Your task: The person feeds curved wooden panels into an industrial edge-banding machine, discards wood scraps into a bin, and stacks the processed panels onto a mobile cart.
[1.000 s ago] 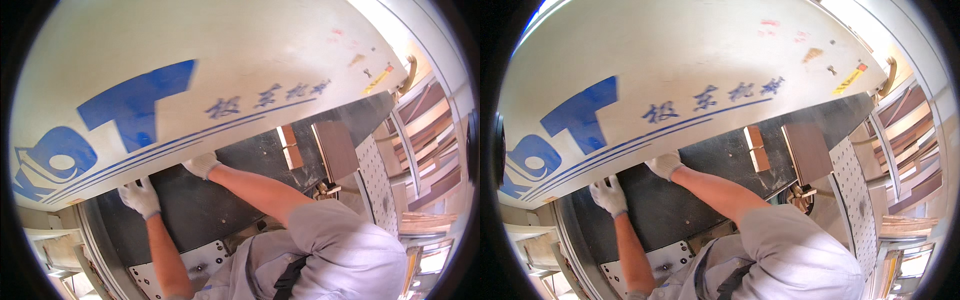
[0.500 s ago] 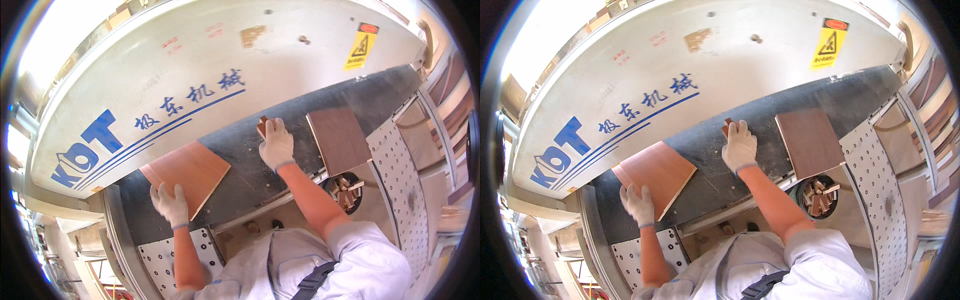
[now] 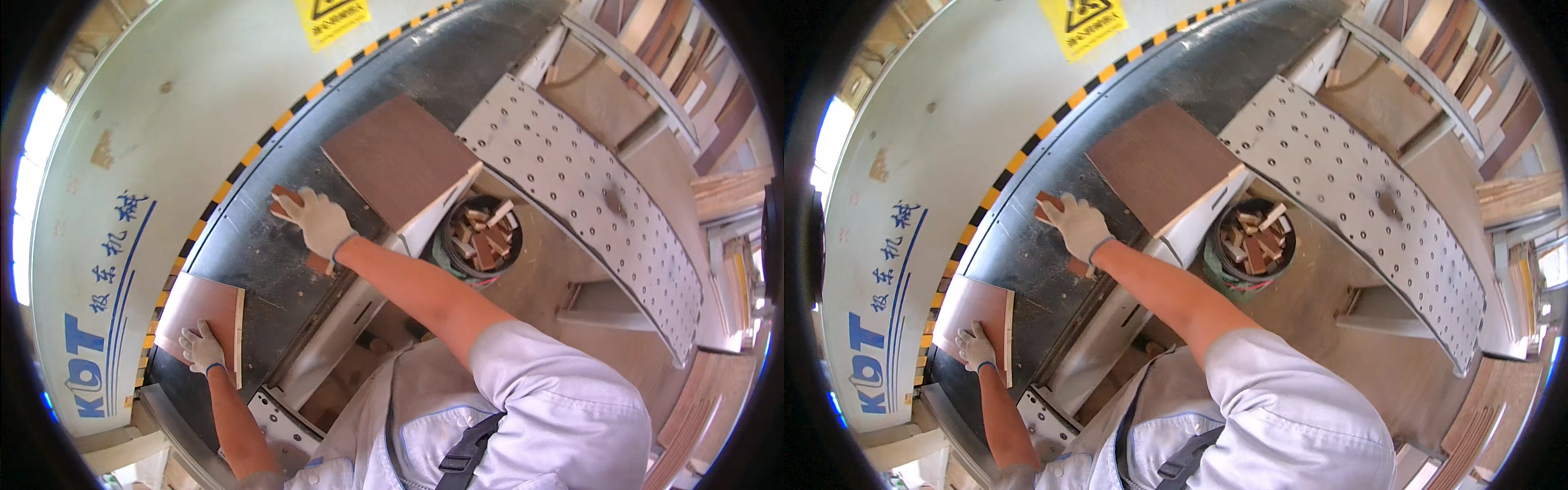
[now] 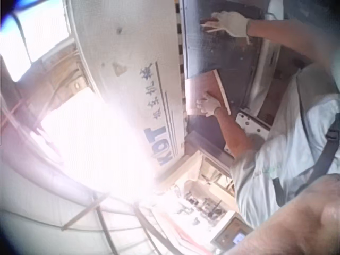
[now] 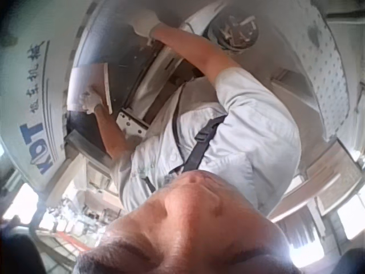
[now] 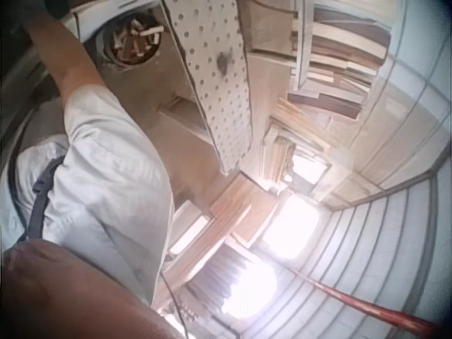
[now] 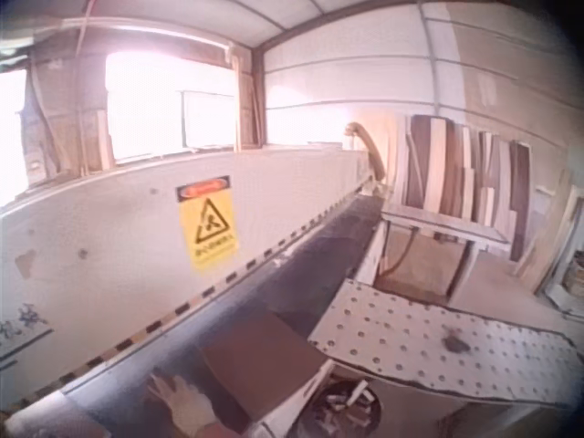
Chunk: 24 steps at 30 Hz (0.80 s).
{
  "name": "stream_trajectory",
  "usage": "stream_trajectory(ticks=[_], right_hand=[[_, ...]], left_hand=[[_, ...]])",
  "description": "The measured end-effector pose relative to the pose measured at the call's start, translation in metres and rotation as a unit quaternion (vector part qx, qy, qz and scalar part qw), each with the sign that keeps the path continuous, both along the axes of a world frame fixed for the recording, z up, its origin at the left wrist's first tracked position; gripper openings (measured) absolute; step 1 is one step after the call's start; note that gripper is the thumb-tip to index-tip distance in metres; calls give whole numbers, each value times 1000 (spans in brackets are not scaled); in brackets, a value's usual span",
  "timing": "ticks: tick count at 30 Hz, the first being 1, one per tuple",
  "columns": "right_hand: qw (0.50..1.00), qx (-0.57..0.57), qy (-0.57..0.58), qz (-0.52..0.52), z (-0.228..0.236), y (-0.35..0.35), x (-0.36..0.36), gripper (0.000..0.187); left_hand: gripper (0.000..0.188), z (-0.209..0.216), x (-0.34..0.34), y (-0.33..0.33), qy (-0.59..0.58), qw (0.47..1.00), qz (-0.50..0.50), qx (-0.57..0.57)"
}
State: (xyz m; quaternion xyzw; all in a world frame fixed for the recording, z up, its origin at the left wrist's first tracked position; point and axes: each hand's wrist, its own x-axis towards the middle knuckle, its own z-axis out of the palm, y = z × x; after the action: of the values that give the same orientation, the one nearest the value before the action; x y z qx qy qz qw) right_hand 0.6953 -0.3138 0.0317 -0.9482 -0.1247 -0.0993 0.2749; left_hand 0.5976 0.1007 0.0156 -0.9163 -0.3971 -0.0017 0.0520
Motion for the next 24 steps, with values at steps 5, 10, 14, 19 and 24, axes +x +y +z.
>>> stream_trajectory(ticks=[5,10,14,19,24], right_hand=[[987,52,-145,36,18,-64,25,72],[954,210,-212,23,59,-97,-106,59],[944,253,-91,-190,-14,-150,-216,54],[903,118,134,-391,-106,-256,-224,88],[821,168,243,-489,-121,-322,-261,51]], left_hand=[[79,11,26,-27,8,1000,-24,9],[77,-7,-4,-84,-220,914,-334,-60],[78,27,-3,-254,-169,797,-553,-174],[53,-8,38,-342,-212,767,-590,-137],[25,17,-37,-425,-244,572,-664,-415]])
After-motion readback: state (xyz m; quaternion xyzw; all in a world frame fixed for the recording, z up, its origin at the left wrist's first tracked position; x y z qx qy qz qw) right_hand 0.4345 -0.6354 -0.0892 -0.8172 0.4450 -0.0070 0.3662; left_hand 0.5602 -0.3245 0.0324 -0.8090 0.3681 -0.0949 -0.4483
